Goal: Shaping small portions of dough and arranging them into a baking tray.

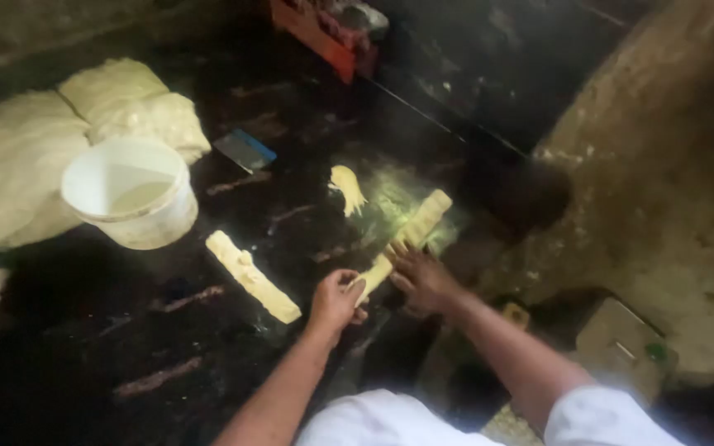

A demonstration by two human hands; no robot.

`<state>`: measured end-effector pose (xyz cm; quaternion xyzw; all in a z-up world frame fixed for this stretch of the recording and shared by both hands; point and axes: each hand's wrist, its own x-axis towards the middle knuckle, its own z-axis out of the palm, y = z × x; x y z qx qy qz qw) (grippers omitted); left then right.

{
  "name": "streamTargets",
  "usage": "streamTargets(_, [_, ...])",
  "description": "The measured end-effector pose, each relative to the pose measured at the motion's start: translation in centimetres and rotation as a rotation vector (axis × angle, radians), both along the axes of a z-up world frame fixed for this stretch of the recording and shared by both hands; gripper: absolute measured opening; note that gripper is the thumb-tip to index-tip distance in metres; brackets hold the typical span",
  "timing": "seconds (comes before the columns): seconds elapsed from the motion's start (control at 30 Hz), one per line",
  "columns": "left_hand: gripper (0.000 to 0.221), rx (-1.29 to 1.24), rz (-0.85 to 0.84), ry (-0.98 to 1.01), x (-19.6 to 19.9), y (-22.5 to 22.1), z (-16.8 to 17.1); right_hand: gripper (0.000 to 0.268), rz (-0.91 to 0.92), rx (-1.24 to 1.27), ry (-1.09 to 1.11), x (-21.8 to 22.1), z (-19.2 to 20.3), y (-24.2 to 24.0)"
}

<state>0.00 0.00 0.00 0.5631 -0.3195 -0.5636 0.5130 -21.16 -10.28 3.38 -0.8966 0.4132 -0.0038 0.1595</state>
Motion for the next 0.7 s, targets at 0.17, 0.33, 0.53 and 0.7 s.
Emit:
streamTargets(0.17, [0.028,0.025,0.001,0.023,0.5,1.5,-1.2,0.060,0.064,-0.028,-0.054,-1.8,-2.3,-0.9])
streamTargets(0.33, [0.029,0.071,0.020,-0.009,1.2,2.1,-1.0,0.065,0.084,-0.062,-0.083,0.8,-0.1,3.3])
streamTargets(0.53, [0.032,0.061,-0.024,-0.102,1.1,2.8,-1.0,0.058,0.030,-0.028,-0.138,1.0,1.0,4.6])
streamTargets(0.7, [0.038,0.046,-0.057,-0.257,2.2,4.3,-0.5,0.053,0.120,-0.146,-0.039,2.4,-0.2,6.6])
